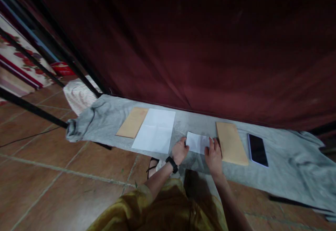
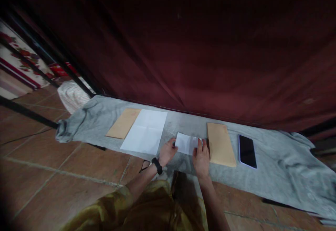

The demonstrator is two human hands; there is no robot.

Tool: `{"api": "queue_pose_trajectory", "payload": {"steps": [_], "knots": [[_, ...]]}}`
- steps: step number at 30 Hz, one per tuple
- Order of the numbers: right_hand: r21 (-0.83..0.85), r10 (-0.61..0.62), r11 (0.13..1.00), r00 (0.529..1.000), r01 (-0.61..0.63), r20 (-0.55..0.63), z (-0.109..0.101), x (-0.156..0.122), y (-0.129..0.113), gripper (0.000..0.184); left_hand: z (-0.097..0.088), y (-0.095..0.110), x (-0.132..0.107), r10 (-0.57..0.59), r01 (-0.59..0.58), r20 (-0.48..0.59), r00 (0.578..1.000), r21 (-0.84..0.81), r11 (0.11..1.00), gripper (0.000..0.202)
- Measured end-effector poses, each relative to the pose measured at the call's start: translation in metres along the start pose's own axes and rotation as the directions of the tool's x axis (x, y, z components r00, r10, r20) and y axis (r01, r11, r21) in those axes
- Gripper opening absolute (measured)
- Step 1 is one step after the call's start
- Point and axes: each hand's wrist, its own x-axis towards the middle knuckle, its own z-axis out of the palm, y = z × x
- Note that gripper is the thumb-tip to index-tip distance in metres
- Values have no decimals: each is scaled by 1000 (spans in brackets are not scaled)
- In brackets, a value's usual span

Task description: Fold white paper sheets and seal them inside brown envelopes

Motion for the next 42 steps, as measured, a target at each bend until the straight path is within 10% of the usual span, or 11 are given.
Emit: {"api": "queue_pose_trajectory", "payload": {"steps": [12, 17, 22, 28, 34, 42], "knots": [[-44, -228, 971, 965, 235, 130, 5, -21, 4, 44, 8, 2, -12, 118, -95, -67, 991, 275, 957, 47], [-45, -249, 965, 959, 257, 136, 4, -23, 3, 48, 10, -5, -31, 436, -423, 55, 898, 375, 825, 32], [-81, -243, 964, 962, 254, 124, 1, -23, -2, 56, 3, -25, -35, 507, -491, 58, 860, 363, 792, 31], [-116, -253, 956, 959, 268, 129, 0, -22, -1, 60, -101, -83, 0, 290, -136, -382, 878, 381, 914, 40], [-102, -247, 960, 960, 261, 134, 6, -24, 6, 60, -218, -163, 15, -134, 439, -657, 742, 325, 838, 61], [-106, -203, 969, 966, 221, 160, 13, -24, 14, 66, -243, -198, 11, -209, 501, -616, 760, 348, 792, 72]]}}
